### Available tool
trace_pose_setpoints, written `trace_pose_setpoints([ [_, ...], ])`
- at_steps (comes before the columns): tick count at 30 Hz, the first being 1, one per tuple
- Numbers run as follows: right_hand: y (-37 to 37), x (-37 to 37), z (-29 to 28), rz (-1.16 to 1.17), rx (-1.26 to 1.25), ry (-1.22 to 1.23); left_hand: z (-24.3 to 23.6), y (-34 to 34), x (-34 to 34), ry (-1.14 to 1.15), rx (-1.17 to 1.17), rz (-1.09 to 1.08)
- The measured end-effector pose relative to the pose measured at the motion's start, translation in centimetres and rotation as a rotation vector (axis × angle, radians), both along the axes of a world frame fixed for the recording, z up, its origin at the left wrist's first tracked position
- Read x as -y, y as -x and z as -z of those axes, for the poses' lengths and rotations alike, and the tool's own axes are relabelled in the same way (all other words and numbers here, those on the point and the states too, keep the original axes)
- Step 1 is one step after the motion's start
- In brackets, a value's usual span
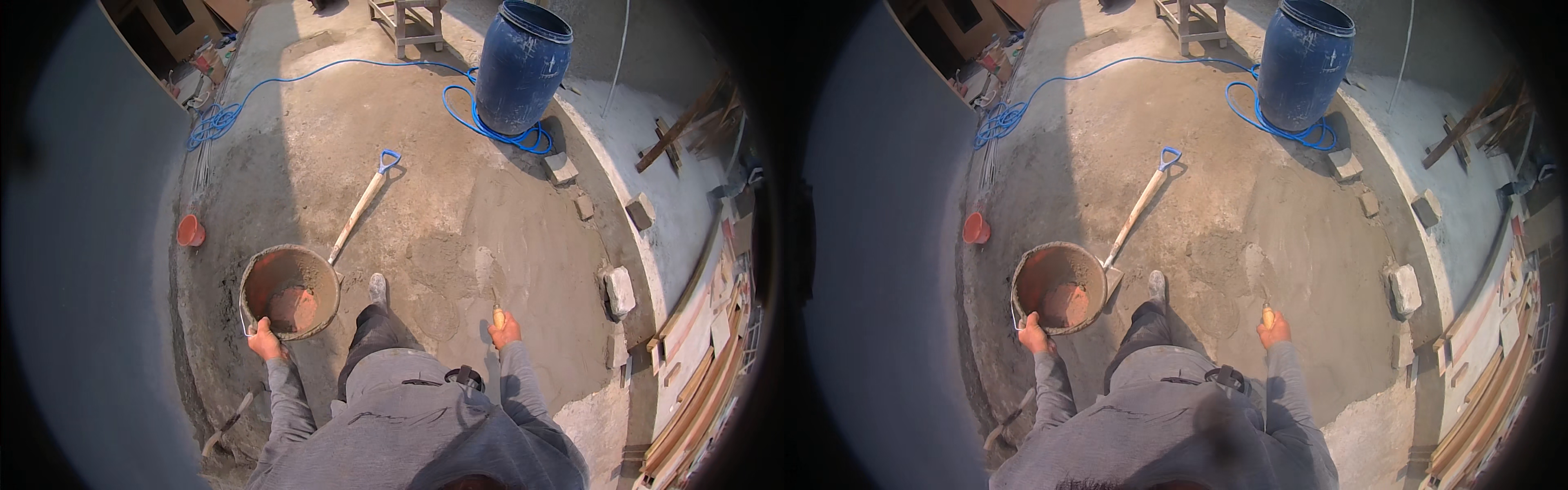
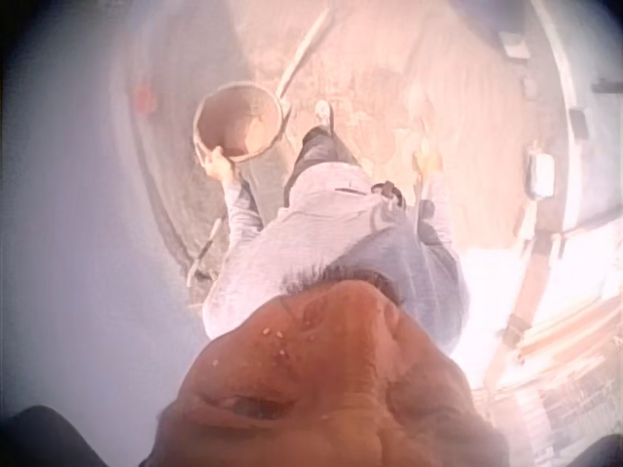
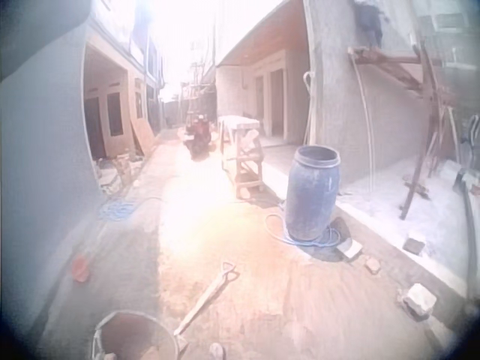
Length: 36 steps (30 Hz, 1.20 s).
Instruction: The person pours water from a bucket onto a wet concrete floor and uses a wooden float to smooth the surface. They repeatedly add water and continue leveling the concrete with the float across the area.
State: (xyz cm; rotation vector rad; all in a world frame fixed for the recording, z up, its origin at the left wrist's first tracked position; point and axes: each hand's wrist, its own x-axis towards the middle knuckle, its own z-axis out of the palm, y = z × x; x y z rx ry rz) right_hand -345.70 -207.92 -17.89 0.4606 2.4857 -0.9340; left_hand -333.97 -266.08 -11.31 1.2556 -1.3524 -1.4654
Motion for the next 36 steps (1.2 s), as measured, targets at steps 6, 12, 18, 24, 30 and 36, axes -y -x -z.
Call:
trace_pose_setpoints([
  [6, 5.6, 0.8, 4.3, 0.099, 0.404, -0.234, -8.7, 36.6, 2.4, -0.031, -0.225, 0.365],
  [12, 10.7, 2.8, 4.8, 0.188, 0.720, -0.220, -19.1, 72.8, -3.6, -0.001, -0.577, 0.768],
  [18, 29.2, 4.3, 11.1, 0.085, 0.718, -0.176, -28.9, 103.5, -17.5, 0.153, -0.837, 0.909],
  [24, 54.5, 1.6, 6.9, 0.510, 0.373, 0.008, -34.8, 130.1, -33.9, 0.441, -0.846, 0.906],
  [30, 71.2, -0.8, -2.7, 1.277, -0.042, 0.215, -35.6, 152.3, -50.1, 1.051, -0.631, 0.984],
  [36, 65.4, 10.7, -2.4, 1.909, 0.091, -0.124, -21.6, 166.7, -64.8, 1.591, -0.295, 1.393],
])
